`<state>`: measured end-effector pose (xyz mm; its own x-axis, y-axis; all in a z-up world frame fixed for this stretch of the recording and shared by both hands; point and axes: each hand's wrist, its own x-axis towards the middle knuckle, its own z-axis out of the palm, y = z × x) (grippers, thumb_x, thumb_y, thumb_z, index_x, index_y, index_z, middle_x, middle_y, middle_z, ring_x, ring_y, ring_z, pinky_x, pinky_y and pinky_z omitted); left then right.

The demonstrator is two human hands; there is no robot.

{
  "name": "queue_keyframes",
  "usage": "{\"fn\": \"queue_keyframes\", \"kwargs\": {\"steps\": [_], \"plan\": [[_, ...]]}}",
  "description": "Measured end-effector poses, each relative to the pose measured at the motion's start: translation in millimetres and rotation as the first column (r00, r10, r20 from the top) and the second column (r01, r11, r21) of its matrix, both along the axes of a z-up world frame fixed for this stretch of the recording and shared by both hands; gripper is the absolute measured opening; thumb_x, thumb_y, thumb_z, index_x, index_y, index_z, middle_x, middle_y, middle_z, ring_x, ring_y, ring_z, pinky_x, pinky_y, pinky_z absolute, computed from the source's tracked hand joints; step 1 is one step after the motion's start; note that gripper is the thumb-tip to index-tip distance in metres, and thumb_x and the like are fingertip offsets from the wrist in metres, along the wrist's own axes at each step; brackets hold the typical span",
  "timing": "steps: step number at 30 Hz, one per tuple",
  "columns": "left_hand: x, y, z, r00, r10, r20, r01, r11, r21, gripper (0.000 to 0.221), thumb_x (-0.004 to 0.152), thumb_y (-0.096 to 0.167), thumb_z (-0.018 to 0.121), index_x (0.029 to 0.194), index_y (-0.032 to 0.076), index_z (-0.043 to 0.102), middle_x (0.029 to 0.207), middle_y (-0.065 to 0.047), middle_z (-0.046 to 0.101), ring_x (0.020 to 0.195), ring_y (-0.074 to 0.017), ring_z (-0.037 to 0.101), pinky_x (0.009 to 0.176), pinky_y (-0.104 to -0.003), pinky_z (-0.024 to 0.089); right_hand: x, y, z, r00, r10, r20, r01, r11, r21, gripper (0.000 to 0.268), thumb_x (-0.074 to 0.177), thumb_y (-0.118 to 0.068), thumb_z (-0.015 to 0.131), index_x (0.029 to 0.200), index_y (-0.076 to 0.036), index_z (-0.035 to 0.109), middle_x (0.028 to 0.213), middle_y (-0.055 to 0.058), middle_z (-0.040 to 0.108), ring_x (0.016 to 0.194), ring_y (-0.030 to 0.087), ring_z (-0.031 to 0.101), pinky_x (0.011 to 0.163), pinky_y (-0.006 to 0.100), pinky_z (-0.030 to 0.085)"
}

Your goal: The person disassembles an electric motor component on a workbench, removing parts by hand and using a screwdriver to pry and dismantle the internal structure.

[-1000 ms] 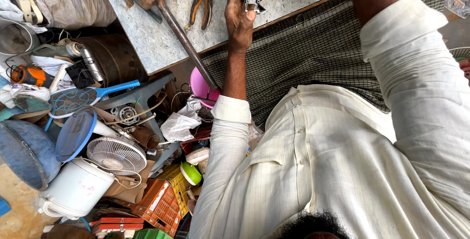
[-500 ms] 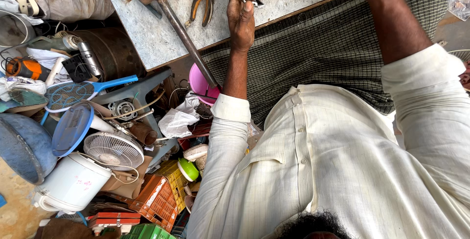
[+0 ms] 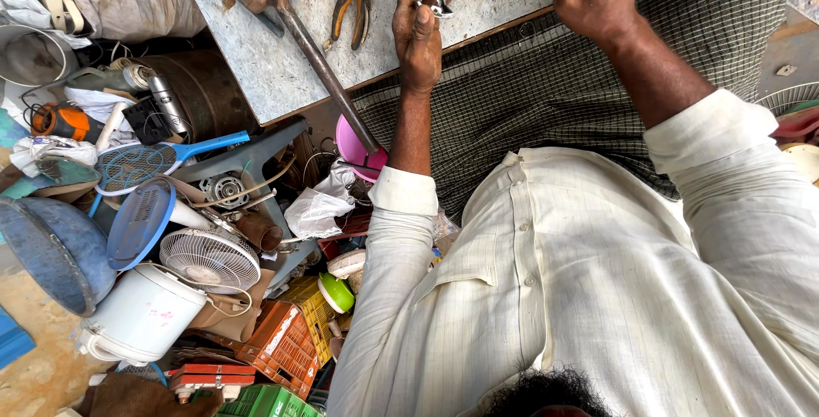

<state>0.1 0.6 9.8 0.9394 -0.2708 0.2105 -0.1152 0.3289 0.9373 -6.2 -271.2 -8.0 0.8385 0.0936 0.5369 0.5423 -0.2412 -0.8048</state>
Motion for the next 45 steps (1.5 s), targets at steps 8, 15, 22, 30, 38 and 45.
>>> {"fn": "queue_keyframes", "kwargs": {"steps": [8, 15, 22, 30, 38, 45], "plan": [[1, 0, 6, 1.000, 0.008, 0.020, -0.008, 1.000, -0.007, 0.068, 0.106, 0.036, 0.061, 0.164, 0.010, 0.037, 0.158, -0.011, 0.049, 0.140, -0.0302, 0.058, 0.121, -0.047, 0.049, 4, 14, -18, 0.993, -0.034, -0.110, 0.032, 0.999, -0.025, 0.028, 0.126, -0.009, 0.055, 0.104, -0.001, 0.069, 0.088, 0.009, 0.072, 0.079, 0.015, 0.074, 0.069, 0.030, 0.062], [3, 2, 3, 0.999, -0.029, 0.032, 0.030, 0.999, -0.022, 0.070, 0.102, 0.036, 0.062, 0.163, 0.010, 0.039, 0.157, -0.011, 0.049, 0.140, -0.0298, 0.058, 0.124, -0.048, 0.046, 3, 13, -20, 0.993, 0.004, -0.119, -0.005, 1.000, -0.005, 0.027, 0.126, -0.007, 0.055, 0.104, 0.001, 0.068, 0.083, 0.010, 0.071, 0.074, 0.015, 0.073, 0.063, 0.025, 0.061], [3, 5, -2, 0.999, -0.043, 0.025, 0.044, 0.999, -0.025, 0.071, 0.100, 0.033, 0.064, 0.163, 0.009, 0.040, 0.155, -0.013, 0.051, 0.141, -0.0297, 0.058, 0.124, -0.049, 0.046, 3, 15, -16, 0.996, 0.017, -0.088, -0.019, 0.999, -0.028, 0.024, 0.126, -0.006, 0.055, 0.106, 0.001, 0.066, 0.082, 0.009, 0.070, 0.076, 0.015, 0.074, 0.064, 0.024, 0.063], [2, 6, -4, 0.999, -0.045, 0.005, 0.045, 0.998, -0.048, 0.069, 0.102, 0.033, 0.064, 0.162, 0.008, 0.041, 0.153, -0.013, 0.054, 0.139, -0.0317, 0.060, 0.123, -0.050, 0.047, 1, 16, -17, 0.990, 0.033, -0.141, -0.037, 0.999, -0.026, 0.024, 0.125, -0.007, 0.057, 0.105, 0.001, 0.066, 0.077, 0.008, 0.067, 0.070, 0.013, 0.071, 0.057, 0.023, 0.057], [-1, 4, -6, 0.999, -0.008, 0.032, 0.007, 0.998, 0.057, 0.081, 0.098, 0.026, 0.078, 0.163, 0.015, 0.031, 0.163, -0.010, 0.044, 0.145, -0.0256, 0.051, 0.123, -0.048, 0.049, 4, 15, -31, 0.999, -0.010, -0.047, 0.005, 0.996, -0.093, 0.028, 0.125, -0.016, 0.049, 0.109, -0.001, 0.067, 0.084, 0.008, 0.070, 0.081, 0.016, 0.075, 0.071, 0.027, 0.064], [3, -6, -2, 0.974, -0.040, 0.221, -0.026, 0.957, 0.288, 0.097, 0.091, 0.016, 0.081, 0.166, 0.023, 0.020, 0.166, -0.005, 0.039, 0.152, -0.0215, 0.042, 0.129, -0.045, 0.043, 9, 15, -16, 0.983, 0.007, -0.185, -0.024, 0.996, -0.090, 0.035, 0.127, -0.022, 0.048, 0.105, -0.002, 0.066, 0.086, 0.008, 0.069, 0.082, 0.017, 0.074, 0.072, 0.031, 0.063]]}}
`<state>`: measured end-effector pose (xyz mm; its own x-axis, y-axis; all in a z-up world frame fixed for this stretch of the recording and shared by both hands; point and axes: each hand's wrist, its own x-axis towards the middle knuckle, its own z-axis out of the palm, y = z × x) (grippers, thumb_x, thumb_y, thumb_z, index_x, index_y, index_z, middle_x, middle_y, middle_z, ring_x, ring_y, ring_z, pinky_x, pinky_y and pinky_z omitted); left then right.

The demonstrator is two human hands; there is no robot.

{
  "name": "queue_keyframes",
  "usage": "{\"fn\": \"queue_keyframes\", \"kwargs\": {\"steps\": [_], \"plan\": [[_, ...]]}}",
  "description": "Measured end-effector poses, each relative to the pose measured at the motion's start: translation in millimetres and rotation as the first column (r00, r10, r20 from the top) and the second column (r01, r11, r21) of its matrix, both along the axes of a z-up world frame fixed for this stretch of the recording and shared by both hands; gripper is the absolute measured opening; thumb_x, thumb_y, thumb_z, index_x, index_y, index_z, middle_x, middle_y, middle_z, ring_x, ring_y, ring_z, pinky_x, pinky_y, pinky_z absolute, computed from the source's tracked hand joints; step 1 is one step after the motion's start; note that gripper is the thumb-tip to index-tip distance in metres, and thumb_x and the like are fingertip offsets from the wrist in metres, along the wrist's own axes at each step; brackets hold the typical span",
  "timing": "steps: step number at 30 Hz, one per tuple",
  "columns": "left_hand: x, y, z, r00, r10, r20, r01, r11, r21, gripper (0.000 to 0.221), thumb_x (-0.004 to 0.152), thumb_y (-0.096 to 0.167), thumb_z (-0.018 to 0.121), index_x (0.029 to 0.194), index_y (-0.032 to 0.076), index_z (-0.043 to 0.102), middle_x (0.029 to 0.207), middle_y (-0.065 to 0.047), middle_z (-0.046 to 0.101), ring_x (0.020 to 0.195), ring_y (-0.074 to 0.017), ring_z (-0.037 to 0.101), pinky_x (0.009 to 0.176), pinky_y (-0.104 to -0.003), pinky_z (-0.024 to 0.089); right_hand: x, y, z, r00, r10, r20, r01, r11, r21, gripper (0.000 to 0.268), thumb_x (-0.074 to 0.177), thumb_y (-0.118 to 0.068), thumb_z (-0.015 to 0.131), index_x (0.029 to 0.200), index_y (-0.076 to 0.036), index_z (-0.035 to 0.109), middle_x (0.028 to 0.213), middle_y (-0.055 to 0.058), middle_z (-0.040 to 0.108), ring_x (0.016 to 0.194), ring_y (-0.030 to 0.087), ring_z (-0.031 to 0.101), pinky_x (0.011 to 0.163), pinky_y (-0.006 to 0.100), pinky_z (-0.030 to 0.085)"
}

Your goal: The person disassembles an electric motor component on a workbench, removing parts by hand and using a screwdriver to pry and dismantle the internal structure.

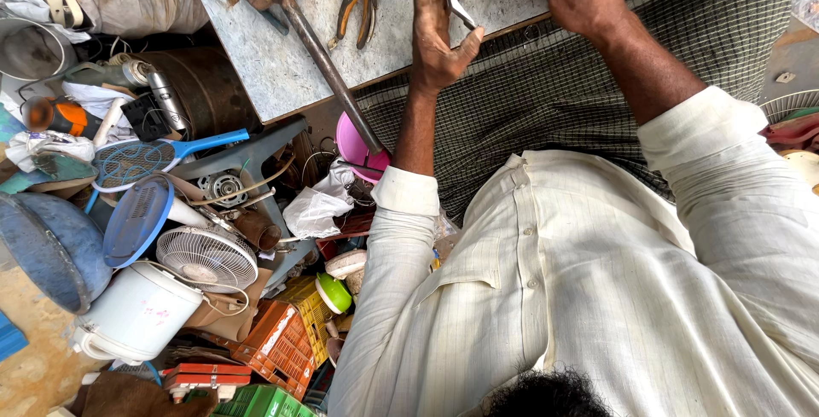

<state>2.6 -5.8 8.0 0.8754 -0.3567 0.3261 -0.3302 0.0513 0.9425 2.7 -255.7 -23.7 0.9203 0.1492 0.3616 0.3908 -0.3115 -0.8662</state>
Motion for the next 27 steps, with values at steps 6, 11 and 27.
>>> {"fn": "queue_keyframes", "kwargs": {"steps": [6, 11, 27], "plan": [[-6, -4, 23, 0.998, -0.034, 0.061, 0.023, 0.983, 0.184, 0.107, 0.078, 0.002, 0.069, 0.168, 0.023, 0.015, 0.161, -0.004, 0.043, 0.154, -0.0228, 0.040, 0.135, -0.044, 0.032, 19, 7, 59, 0.923, 0.140, -0.360, -0.191, 0.975, -0.111, 0.031, 0.122, -0.029, 0.053, 0.121, 0.000, 0.065, 0.081, 0.011, 0.066, 0.074, 0.020, 0.070, 0.065, 0.035, 0.060], [-9, -9, 43, 0.999, -0.037, -0.034, 0.040, 0.996, 0.077, 0.103, 0.075, 0.002, 0.062, 0.166, 0.018, 0.016, 0.168, -0.009, 0.036, 0.155, -0.0263, 0.037, 0.136, -0.046, 0.030, 27, -2, 103, 0.876, 0.270, -0.400, -0.261, 0.962, 0.078, 0.054, 0.103, -0.025, 0.066, 0.146, 0.002, 0.050, 0.129, 0.021, 0.066, 0.078, 0.024, 0.071, 0.067, 0.037, 0.061], [-8, -19, -3, 0.946, 0.316, -0.070, -0.316, 0.949, 0.018, 0.066, 0.101, 0.021, 0.072, 0.153, -0.003, 0.039, 0.146, -0.026, 0.053, 0.139, -0.0326, 0.058, 0.118, -0.044, 0.051, 96, 1, 112, 0.987, 0.068, 0.146, 0.022, 0.841, -0.540, 0.045, 0.105, -0.033, 0.075, 0.140, -0.009, 0.061, 0.134, 0.015, 0.068, 0.086, 0.025, 0.075, 0.075, 0.038, 0.061]]}}
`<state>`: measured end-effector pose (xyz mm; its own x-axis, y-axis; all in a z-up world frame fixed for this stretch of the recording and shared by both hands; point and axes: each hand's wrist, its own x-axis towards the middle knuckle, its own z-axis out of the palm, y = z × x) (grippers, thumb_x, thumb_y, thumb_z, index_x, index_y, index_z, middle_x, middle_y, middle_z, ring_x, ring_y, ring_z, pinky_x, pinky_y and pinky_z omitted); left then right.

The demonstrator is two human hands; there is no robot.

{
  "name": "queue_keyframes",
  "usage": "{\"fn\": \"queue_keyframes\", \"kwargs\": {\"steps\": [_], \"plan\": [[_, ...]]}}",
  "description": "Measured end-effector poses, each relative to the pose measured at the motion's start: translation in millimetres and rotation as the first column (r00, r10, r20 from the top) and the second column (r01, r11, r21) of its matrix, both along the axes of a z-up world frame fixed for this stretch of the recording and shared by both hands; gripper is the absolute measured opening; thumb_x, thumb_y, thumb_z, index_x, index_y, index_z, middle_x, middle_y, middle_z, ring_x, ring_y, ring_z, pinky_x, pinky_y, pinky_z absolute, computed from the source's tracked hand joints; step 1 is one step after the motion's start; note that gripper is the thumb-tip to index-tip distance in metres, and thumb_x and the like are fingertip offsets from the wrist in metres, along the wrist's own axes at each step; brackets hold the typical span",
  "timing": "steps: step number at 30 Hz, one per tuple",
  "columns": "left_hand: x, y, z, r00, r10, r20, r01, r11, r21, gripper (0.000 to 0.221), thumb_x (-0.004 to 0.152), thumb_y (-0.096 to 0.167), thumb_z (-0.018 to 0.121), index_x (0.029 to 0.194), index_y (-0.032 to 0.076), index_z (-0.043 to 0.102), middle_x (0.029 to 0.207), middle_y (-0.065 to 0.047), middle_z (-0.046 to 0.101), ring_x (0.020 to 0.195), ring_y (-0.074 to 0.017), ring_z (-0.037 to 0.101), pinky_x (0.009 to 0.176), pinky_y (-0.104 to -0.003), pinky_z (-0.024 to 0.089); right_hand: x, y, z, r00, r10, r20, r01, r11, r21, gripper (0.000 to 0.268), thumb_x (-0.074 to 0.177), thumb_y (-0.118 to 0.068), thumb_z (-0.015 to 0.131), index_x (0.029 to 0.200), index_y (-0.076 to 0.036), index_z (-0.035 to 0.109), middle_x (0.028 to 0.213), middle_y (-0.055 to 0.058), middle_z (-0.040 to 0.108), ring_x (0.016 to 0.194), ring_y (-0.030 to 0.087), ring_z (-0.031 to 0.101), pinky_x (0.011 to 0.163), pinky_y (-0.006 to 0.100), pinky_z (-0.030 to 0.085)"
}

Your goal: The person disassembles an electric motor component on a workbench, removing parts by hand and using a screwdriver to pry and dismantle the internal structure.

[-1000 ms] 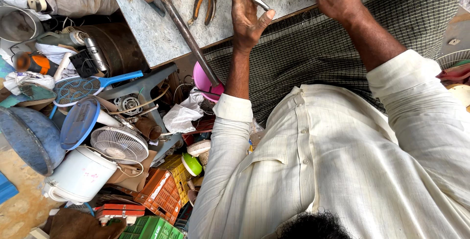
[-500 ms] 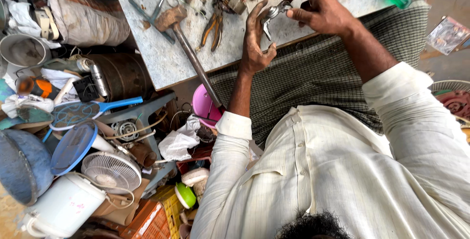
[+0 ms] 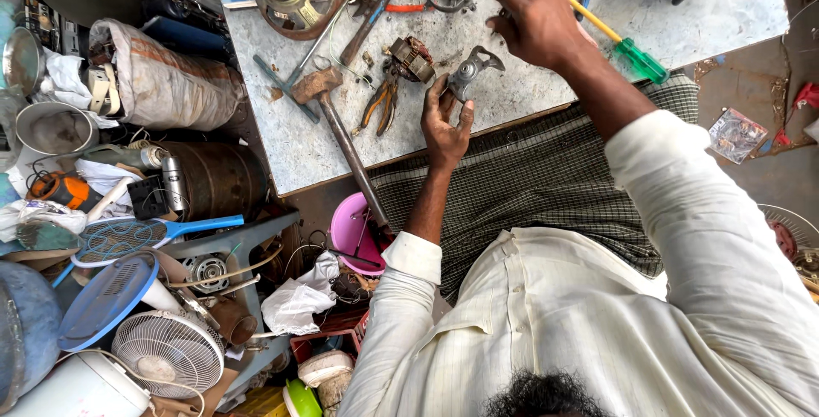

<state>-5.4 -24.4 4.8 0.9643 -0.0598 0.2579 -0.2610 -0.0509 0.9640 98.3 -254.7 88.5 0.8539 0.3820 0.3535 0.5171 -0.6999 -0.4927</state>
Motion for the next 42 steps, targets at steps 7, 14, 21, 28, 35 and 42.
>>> {"fn": "queue_keyframes", "kwargs": {"steps": [7, 14, 21, 28, 35, 42], "plan": [[0, -10, 13, 0.984, 0.155, 0.086, -0.170, 0.962, 0.213, 0.059, 0.090, 0.012, 0.075, 0.139, -0.006, 0.048, 0.128, -0.021, 0.059, 0.118, -0.0295, 0.066, 0.105, -0.041, 0.057, 54, 43, -10, 0.979, -0.115, -0.166, 0.057, 0.947, -0.317, 0.026, 0.111, -0.008, 0.058, 0.132, -0.018, 0.068, 0.133, 0.013, 0.065, 0.067, 0.026, 0.072, 0.056, 0.040, 0.060], [-3, -12, 4, 0.980, 0.191, 0.047, -0.197, 0.957, 0.212, 0.062, 0.086, 0.010, 0.079, 0.137, -0.007, 0.048, 0.131, -0.021, 0.057, 0.119, -0.0304, 0.066, 0.104, -0.040, 0.058, 9, -1, 17, 1.000, 0.016, 0.025, -0.022, 0.960, 0.278, 0.029, 0.100, -0.019, 0.068, 0.126, -0.006, 0.067, 0.112, 0.011, 0.072, 0.090, 0.026, 0.074, 0.073, 0.038, 0.061], [-6, -17, 11, 0.976, 0.194, 0.104, -0.211, 0.958, 0.192, 0.058, 0.085, 0.007, 0.081, 0.133, -0.006, 0.051, 0.128, -0.019, 0.059, 0.118, -0.0275, 0.069, 0.103, -0.038, 0.061, -68, -92, 15, 0.914, 0.049, -0.403, 0.327, 0.499, 0.803, 0.030, 0.114, -0.015, 0.047, 0.135, 0.004, 0.058, 0.110, 0.016, 0.072, 0.085, 0.019, 0.073, 0.078, 0.032, 0.066], [10, -25, 87, 0.950, 0.236, 0.204, -0.258, 0.962, 0.088, 0.059, 0.087, 0.005, 0.079, 0.139, -0.005, 0.051, 0.130, -0.017, 0.062, 0.118, -0.0242, 0.069, 0.103, -0.037, 0.059, -90, -72, -9, 0.831, -0.007, -0.557, 0.417, 0.670, 0.614, 0.027, 0.116, -0.013, 0.048, 0.128, 0.006, 0.063, 0.094, 0.011, 0.072, 0.070, 0.015, 0.070, 0.064, 0.030, 0.060], [29, -25, 149, 0.916, 0.204, 0.347, -0.340, 0.854, 0.395, 0.057, 0.085, 0.014, 0.081, 0.134, -0.001, 0.056, 0.122, -0.016, 0.066, 0.108, -0.0235, 0.073, 0.092, -0.035, 0.065, -55, -13, -23, 0.905, -0.187, -0.383, 0.294, 0.924, 0.244, 0.022, 0.116, -0.018, 0.055, 0.120, -0.001, 0.068, 0.079, 0.018, 0.071, 0.065, 0.027, 0.068, 0.067, 0.044, 0.057], [34, -27, 161, 0.941, 0.186, 0.282, -0.298, 0.852, 0.431, 0.060, 0.081, 0.012, 0.084, 0.133, 0.000, 0.057, 0.116, -0.014, 0.073, 0.105, -0.0224, 0.077, 0.092, -0.035, 0.064, -69, -19, 49, 0.960, -0.259, 0.105, 0.252, 0.965, 0.076, 0.044, 0.106, -0.011, 0.063, 0.149, -0.014, 0.055, 0.110, 0.013, 0.067, 0.074, 0.027, 0.065, 0.055, 0.042, 0.051]]}}
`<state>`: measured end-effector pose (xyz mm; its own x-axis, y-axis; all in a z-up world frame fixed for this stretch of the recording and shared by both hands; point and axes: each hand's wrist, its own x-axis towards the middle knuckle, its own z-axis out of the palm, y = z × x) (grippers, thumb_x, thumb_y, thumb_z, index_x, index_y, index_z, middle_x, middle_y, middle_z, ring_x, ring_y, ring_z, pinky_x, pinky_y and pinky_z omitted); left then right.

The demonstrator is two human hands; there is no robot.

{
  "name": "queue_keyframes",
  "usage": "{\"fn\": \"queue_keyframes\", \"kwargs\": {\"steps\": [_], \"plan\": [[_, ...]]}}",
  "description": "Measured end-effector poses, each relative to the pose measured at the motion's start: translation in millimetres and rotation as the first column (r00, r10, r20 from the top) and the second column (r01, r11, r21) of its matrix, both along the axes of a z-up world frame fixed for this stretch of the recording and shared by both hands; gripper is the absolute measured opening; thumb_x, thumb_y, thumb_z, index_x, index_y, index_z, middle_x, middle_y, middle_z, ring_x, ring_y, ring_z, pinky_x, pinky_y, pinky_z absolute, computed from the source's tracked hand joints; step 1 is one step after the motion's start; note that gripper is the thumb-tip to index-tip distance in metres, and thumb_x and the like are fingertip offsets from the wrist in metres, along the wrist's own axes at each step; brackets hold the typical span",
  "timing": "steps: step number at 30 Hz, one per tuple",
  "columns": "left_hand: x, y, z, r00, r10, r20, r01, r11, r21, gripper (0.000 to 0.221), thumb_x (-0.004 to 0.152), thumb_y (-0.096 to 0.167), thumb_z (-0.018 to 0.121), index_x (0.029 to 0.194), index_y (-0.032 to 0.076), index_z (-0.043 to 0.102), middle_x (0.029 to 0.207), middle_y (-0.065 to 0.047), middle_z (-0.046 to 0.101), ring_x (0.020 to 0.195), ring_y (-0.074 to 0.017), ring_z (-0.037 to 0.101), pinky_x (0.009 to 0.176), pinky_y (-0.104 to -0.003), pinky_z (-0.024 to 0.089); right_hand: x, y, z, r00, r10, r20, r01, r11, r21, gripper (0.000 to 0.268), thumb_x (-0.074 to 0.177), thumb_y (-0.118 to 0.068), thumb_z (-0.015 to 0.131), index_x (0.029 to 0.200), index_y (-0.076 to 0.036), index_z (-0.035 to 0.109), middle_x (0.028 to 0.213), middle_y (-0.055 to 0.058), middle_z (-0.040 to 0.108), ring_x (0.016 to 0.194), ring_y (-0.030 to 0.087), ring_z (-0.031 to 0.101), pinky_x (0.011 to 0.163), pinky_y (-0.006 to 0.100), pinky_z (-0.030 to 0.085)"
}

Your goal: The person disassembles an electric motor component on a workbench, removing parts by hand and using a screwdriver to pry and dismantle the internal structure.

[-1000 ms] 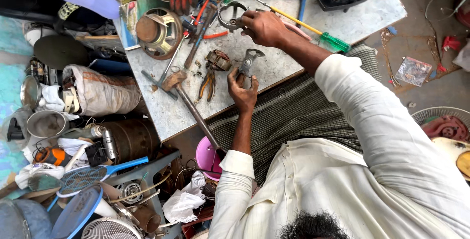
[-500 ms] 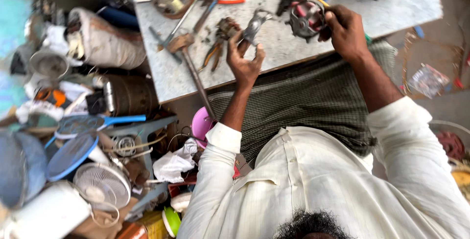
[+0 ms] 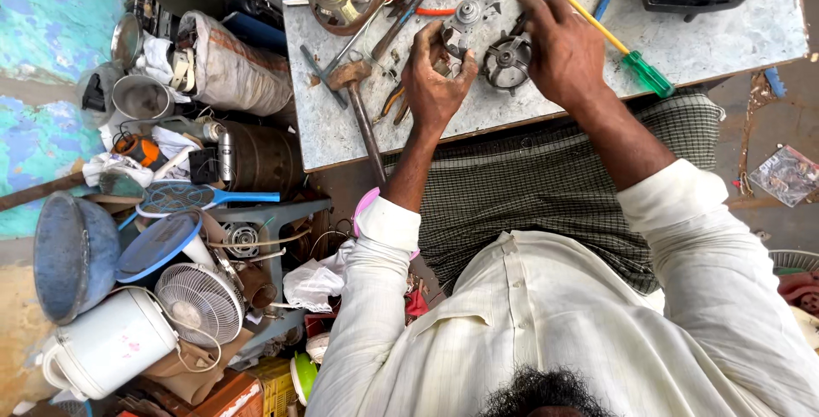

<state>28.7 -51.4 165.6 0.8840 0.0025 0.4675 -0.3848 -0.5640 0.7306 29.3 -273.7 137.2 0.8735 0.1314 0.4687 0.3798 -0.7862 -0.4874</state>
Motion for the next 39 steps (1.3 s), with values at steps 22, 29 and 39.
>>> {"fn": "queue_keyframes", "kwargs": {"steps": [22, 29, 39], "plan": [[4, -23, -20, 0.962, -0.235, -0.141, 0.157, 0.895, -0.418, 0.051, 0.094, 0.006, 0.077, 0.137, 0.000, 0.049, 0.126, -0.017, 0.068, 0.113, -0.0286, 0.073, 0.099, -0.038, 0.064, 3, -13, -19, 0.974, 0.176, -0.144, 0.020, 0.565, 0.825, 0.059, 0.112, -0.015, 0.061, 0.163, -0.019, 0.030, 0.087, 0.005, 0.069, 0.072, 0.017, 0.066, 0.061, 0.035, 0.057], [-2, -40, -18, 0.688, -0.599, -0.410, -0.050, 0.524, -0.850, 0.064, 0.091, 0.017, 0.058, 0.152, 0.009, 0.039, 0.124, -0.023, 0.066, 0.107, -0.0374, 0.073, 0.099, -0.048, 0.060, -20, -26, -26, 0.968, 0.174, -0.182, 0.005, 0.711, 0.703, 0.076, 0.101, -0.022, 0.082, 0.160, -0.015, 0.034, 0.131, 0.019, 0.064, 0.097, 0.021, 0.069, 0.083, 0.041, 0.065], [-12, -42, -33, 0.551, -0.719, -0.424, -0.119, 0.435, -0.893, 0.051, 0.105, 0.038, 0.054, 0.145, 0.007, 0.049, 0.130, -0.018, 0.066, 0.118, -0.0371, 0.069, 0.109, -0.052, 0.054, -3, -4, -19, 0.946, 0.287, -0.152, -0.081, 0.661, 0.746, 0.041, 0.108, -0.012, 0.070, 0.146, -0.014, 0.055, 0.131, 0.016, 0.069, 0.111, 0.024, 0.072, 0.095, 0.039, 0.063]]}}
